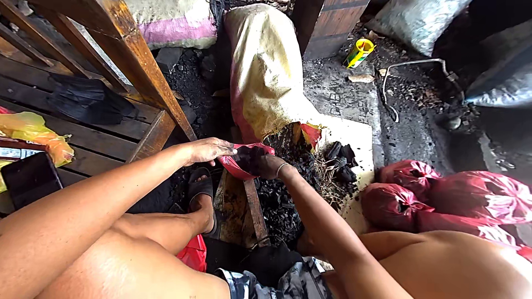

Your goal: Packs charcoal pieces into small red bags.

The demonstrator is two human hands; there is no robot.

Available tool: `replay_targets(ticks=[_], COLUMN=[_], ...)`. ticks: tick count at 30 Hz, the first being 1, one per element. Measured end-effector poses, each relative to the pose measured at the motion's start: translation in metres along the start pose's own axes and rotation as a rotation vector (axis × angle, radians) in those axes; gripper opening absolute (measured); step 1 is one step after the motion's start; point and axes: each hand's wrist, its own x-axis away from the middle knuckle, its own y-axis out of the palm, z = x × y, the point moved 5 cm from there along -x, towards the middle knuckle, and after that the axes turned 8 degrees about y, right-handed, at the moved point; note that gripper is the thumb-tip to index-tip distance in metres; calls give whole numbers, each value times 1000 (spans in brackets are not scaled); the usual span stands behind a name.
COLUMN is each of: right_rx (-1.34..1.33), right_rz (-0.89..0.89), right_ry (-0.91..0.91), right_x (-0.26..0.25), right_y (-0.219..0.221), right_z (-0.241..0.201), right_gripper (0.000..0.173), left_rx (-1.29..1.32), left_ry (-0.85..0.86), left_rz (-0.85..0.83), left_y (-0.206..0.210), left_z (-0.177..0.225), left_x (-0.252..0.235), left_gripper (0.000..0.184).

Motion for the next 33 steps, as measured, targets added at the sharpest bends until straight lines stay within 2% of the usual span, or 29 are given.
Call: replay_targets(ticks=[4,7,8,10,14,17,20,24,27,30,33], right_rx=[-100,-308,-351,-315,-107,-146,-178,-283,-448,-676,-723], right_rz=[154,283,316,291,76,13,34,38,229,385,494], right_ry=[-119,-174,-140,48,454,589,625,481,216,-177,-364], right_x=[13,35,37,33,22,21,23,26,35,45,34], right_y=[-27,-54,-58,-50,5,52,73,50,-8,-60,-72], right_z=[15,45,63,103,162,180,189,184,165,115,56], right_gripper=[34,28,26,26,33,37,41,31,26,31,32], left_rx=[17,-13,-29,-34,-40,-48,-58,-65,-44,-36,-38], left_ry=[-1,-11,-11,-19,-32,-37,-39,-41,-35,-39,-24], left_rz=[9,15,23,22,26,14,11,4,4,2,3], left_y=[-2,-2,-2,-3,-6,-5,-5,-4,-5,-6,-6], left_z=[-4,-5,-6,-7,-2,-1,1,6,4,-1,1], left_x=[0,-2,-2,-1,0,2,-1,3,4,2,-1], left_gripper=[40,40,40,39,40,40,39,42,42,43,43])
